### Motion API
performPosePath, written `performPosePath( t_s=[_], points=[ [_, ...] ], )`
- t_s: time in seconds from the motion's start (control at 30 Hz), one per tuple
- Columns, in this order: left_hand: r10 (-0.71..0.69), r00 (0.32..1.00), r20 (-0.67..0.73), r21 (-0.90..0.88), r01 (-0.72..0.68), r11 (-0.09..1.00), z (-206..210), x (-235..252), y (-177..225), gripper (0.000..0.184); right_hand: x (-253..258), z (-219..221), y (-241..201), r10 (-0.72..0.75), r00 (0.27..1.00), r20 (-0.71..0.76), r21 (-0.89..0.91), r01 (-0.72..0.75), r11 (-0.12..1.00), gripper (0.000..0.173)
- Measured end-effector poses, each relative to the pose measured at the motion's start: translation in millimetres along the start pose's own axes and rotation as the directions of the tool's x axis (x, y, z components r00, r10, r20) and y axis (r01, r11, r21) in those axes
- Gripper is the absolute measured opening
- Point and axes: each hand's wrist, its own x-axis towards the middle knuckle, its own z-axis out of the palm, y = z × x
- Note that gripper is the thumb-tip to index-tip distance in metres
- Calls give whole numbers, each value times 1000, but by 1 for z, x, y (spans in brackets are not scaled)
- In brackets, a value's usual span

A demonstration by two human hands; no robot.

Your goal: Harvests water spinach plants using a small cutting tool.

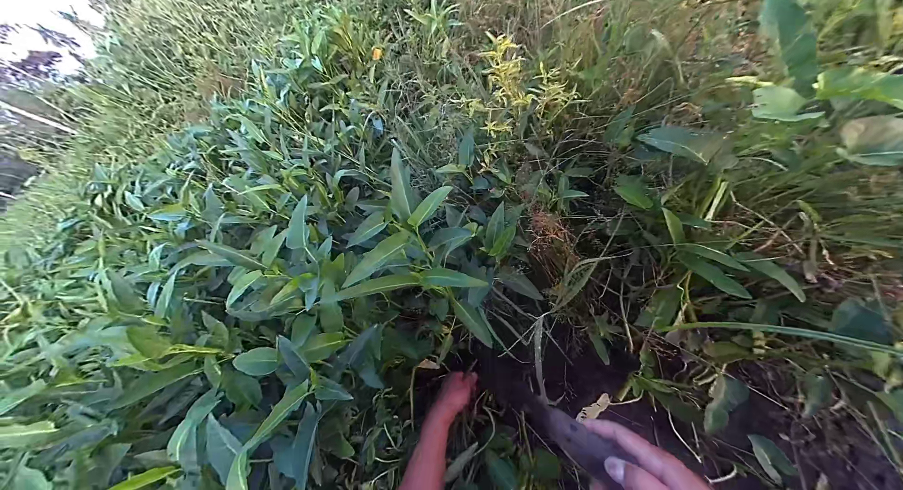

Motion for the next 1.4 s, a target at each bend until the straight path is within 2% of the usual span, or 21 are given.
performPosePath(
  t_s=[0.13, 0.2, 0.3, 0.43, 0.63, 0.7, 0.87, 1.0, 1.23, 1.3, 1.4],
  points=[
    [-1, 1000, -10, -95, 0, 995, 1, -1, -7, 47, 33, 43, 6, 88, 967, -240, 162, -50, 986, 44],
    [15, 1000, -14, -127, -16, 992, 2, -2, -9, 47, 48, 54, 12, 153, 942, -299, 208, -92, 974, 42],
    [25, 999, -42, -164, -31, 986, 6, 0, -13, 44, 60, 58, 20, 227, 929, -292, 279, -144, 949, 41],
    [22, 999, -47, -173, -30, 985, 8, 1, -15, 44, 65, 61, 29, 192, 945, -265, 259, -122, 958, 42],
    [11, 999, -46, -180, -19, 983, 7, -1, -14, 45, 63, 56, 33, 204, 946, -251, -96, -234, 968, 47],
    [7, 999, -40, -180, -14, 984, 7, -1, -14, 45, 59, 51, 34, 215, 946, -242, -136, -252, 958, 47],
    [22, 999, -47, -208, -32, 978, 9, 0, -16, 44, 58, 21, 42, 286, 940, -187, -37, -298, 954, 42],
    [29, 998, -48, -217, -39, 975, 11, 1, -17, 44, 56, 7, 56, 279, 943, -181, 31, -278, 960, 41],
    [6, 999, -48, -261, -19, 965, 11, -4, -16, 46, 91, 44, 70, 293, 916, -274, 25, -298, 954, 40],
    [30, 998, -60, -175, -40, 984, 10, -5, -11, 45, 91, 43, 72, 284, 923, -261, 45, -282, 958, 39],
    [74, 994, -82, 206, -56, 977, 9, -20, 2, 45, 71, 38, 64, 274, 932, -239, 35, -274, 961, 39]
  ],
)
